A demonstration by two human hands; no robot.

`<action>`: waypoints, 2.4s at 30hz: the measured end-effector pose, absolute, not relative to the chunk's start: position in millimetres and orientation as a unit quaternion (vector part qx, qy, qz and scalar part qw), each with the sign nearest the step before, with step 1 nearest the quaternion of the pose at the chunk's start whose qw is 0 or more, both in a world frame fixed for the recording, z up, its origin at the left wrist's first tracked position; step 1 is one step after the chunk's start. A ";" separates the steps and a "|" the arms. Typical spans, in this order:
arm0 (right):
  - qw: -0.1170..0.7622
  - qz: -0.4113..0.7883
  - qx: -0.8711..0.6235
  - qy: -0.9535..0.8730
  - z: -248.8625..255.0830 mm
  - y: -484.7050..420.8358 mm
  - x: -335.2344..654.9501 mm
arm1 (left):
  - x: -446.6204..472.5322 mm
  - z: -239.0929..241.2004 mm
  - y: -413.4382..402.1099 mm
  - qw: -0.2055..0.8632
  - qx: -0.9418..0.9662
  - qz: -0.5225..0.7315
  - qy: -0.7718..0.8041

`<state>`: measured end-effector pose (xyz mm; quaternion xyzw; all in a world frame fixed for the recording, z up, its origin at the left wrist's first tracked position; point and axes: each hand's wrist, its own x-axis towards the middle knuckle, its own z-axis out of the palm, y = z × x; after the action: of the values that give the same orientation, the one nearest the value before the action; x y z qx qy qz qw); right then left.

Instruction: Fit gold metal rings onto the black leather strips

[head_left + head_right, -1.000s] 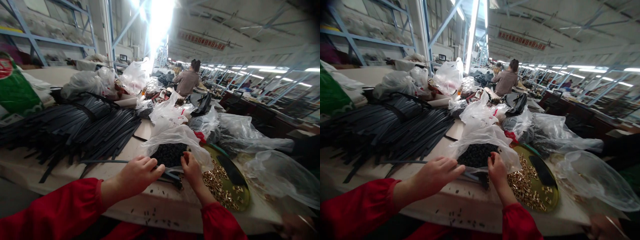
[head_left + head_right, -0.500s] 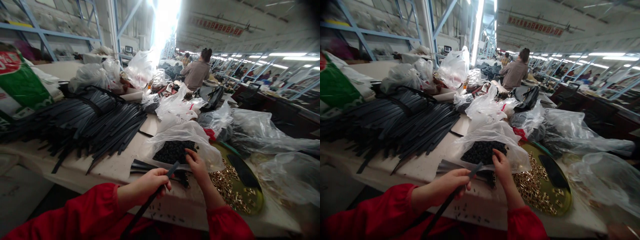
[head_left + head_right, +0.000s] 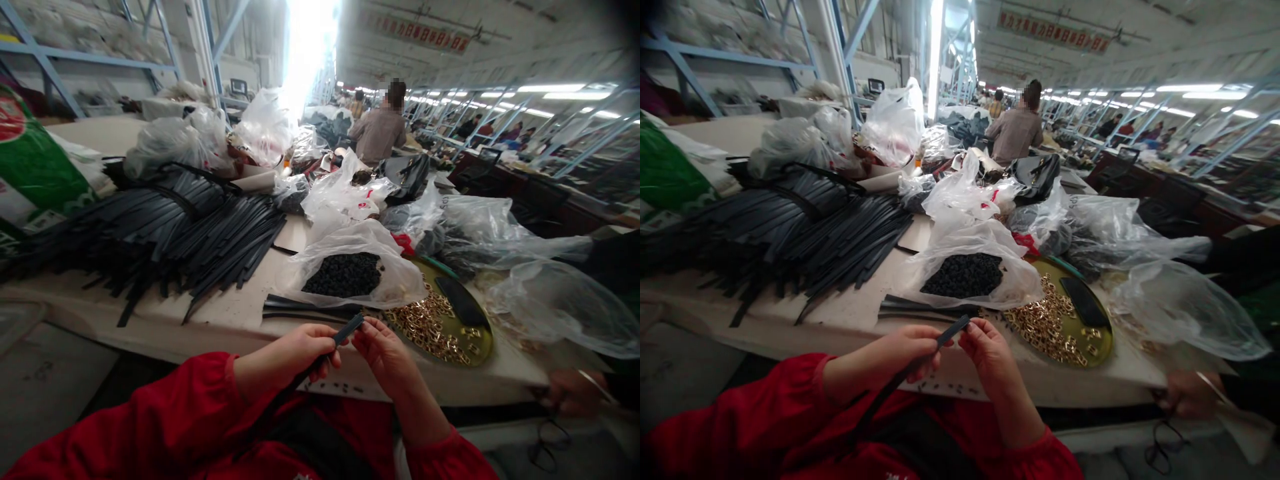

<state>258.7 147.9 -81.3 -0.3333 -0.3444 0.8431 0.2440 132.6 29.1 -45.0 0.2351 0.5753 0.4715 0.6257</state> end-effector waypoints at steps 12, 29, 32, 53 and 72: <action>0.231 0.862 -0.341 -0.297 -82.7 132.1 264.1 | 122.4 -54.1 18.2 0.268 0.517 0.320 0.747; 0.236 0.736 -0.337 -0.537 -92.6 113.3 266.0 | 128.5 -63.2 35.2 0.248 0.577 0.235 0.742; 0.230 0.746 -0.325 -0.534 -91.6 115.4 267.8 | 128.8 -62.7 37.1 0.267 0.573 0.243 0.736; 0.268 0.800 -0.308 -0.439 -94.2 115.1 272.6 | 128.8 -51.0 24.1 0.502 0.509 0.283 0.640; 0.228 0.316 -0.475 -0.789 -104.8 256.5 304.3 | 125.6 -70.1 57.8 0.623 0.389 0.340 0.587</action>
<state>304.3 256.5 -104.8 -0.4751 -0.7889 0.3162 0.2281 125.6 57.8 -70.1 0.3895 0.5867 0.3404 0.6230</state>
